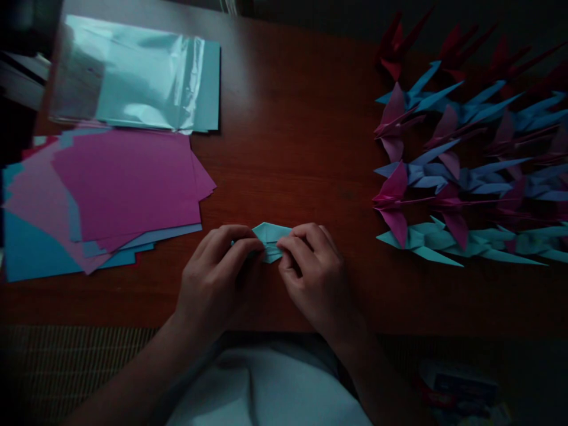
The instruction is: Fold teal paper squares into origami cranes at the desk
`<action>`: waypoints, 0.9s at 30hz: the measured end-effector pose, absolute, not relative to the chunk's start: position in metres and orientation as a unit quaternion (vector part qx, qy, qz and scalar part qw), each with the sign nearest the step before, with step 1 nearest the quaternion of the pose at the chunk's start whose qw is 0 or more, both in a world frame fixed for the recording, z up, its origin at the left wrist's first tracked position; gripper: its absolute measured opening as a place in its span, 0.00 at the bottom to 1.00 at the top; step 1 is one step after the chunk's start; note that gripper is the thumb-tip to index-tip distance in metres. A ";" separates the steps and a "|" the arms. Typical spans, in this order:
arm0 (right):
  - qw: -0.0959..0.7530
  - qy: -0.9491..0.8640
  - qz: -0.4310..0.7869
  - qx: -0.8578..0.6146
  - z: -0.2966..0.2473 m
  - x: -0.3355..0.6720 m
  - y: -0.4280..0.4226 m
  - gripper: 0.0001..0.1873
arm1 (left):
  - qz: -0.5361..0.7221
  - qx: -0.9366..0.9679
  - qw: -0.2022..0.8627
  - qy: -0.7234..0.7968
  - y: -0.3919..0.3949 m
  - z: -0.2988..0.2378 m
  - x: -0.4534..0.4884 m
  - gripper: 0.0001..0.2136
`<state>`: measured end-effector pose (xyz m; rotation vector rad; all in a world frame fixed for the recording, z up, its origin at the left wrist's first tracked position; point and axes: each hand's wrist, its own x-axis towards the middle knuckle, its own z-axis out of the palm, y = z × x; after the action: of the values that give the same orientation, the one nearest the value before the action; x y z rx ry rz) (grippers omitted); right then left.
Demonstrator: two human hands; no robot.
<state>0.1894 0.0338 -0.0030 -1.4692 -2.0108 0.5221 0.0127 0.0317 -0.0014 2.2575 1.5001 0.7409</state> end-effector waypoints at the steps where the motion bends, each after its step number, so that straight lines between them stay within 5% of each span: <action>1: 0.295 -0.755 0.195 -0.553 -0.004 0.190 0.034 0.12 | 0.261 0.794 0.165 0.523 0.031 -0.002 0.012 0.04; 15: 0.328 -0.732 0.172 -0.571 0.003 0.197 0.039 0.07 | 0.286 0.795 0.186 0.502 0.027 -0.002 0.003 0.11; 20: 0.277 -0.764 0.157 -0.562 0.003 0.198 0.044 0.15 | 0.327 0.789 0.173 0.490 0.017 -0.002 0.002 0.10; 27: 0.267 -0.759 0.149 -0.575 -0.002 0.197 0.043 0.07 | 0.343 0.787 0.160 0.488 0.005 0.004 -0.003 0.12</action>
<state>0.1972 0.0430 -0.0017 -1.5510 -2.0475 0.4027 -0.0029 0.0054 0.0037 2.2479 1.3930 0.9790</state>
